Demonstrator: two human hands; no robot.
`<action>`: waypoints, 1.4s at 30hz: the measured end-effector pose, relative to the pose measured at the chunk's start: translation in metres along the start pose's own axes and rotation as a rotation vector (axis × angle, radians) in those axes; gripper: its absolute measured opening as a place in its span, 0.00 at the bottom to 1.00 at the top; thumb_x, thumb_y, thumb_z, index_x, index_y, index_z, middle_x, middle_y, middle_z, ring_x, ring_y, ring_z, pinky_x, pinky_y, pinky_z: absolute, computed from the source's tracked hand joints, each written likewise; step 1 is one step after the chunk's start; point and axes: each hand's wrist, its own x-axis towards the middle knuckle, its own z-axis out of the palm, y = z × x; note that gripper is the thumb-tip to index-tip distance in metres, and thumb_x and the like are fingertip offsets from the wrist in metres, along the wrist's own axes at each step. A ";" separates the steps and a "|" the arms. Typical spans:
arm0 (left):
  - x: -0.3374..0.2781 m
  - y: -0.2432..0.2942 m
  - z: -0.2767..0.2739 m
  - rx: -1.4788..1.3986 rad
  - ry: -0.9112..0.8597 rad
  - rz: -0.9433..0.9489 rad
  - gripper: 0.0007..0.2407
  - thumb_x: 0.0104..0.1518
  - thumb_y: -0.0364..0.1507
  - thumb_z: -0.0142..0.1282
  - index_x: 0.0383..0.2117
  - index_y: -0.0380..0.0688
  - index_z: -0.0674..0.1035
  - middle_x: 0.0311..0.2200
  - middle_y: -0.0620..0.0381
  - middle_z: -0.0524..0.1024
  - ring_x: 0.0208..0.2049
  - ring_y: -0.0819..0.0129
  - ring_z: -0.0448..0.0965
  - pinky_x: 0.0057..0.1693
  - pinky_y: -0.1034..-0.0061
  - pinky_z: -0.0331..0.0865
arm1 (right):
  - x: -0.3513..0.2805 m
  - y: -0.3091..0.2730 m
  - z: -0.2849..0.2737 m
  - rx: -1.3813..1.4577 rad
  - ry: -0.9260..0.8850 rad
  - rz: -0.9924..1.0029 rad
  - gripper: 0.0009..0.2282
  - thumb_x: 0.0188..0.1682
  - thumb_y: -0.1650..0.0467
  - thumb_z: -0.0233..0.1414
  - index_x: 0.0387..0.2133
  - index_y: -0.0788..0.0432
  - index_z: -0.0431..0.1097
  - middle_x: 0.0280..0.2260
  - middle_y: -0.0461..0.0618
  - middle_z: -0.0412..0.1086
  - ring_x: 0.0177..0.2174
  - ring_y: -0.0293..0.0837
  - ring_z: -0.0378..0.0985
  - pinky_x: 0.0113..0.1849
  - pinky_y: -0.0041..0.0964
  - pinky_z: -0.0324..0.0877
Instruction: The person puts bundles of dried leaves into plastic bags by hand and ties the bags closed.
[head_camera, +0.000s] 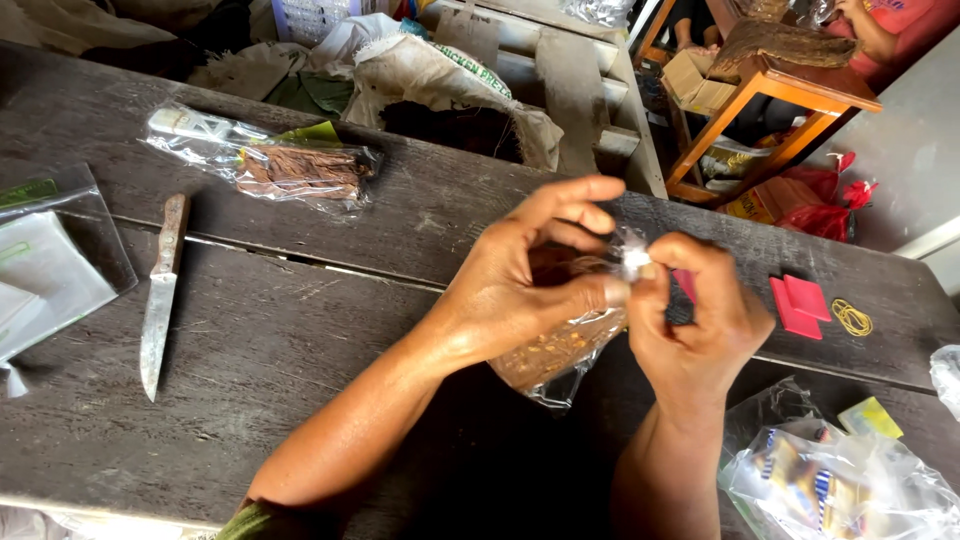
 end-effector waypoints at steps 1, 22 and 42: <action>0.000 -0.002 -0.005 0.215 -0.093 0.006 0.26 0.45 0.34 0.61 0.53 0.54 0.65 0.47 0.51 0.70 0.49 0.65 0.71 0.56 0.75 0.66 | -0.001 -0.001 -0.001 0.093 0.036 0.102 0.08 0.41 0.86 0.44 0.31 0.69 0.66 0.28 0.54 0.69 0.27 0.43 0.70 0.34 0.33 0.66; 0.001 -0.053 0.024 0.172 -0.154 -0.170 0.06 0.46 0.25 0.60 0.25 0.38 0.75 0.22 0.56 0.73 0.28 0.75 0.69 0.36 0.76 0.65 | 0.008 0.046 -0.005 0.463 0.373 0.274 0.04 0.42 0.86 0.43 0.27 0.71 0.60 0.18 0.62 0.65 0.19 0.45 0.69 0.24 0.34 0.69; -0.065 -0.045 -0.016 -0.072 0.553 0.066 0.09 0.45 0.24 0.63 0.31 0.40 0.77 0.22 0.61 0.73 0.25 0.79 0.70 0.33 0.85 0.68 | -0.022 -0.010 0.059 1.028 -0.459 0.564 0.06 0.46 0.74 0.53 0.36 0.60 0.68 0.30 0.50 0.70 0.29 0.33 0.68 0.33 0.29 0.70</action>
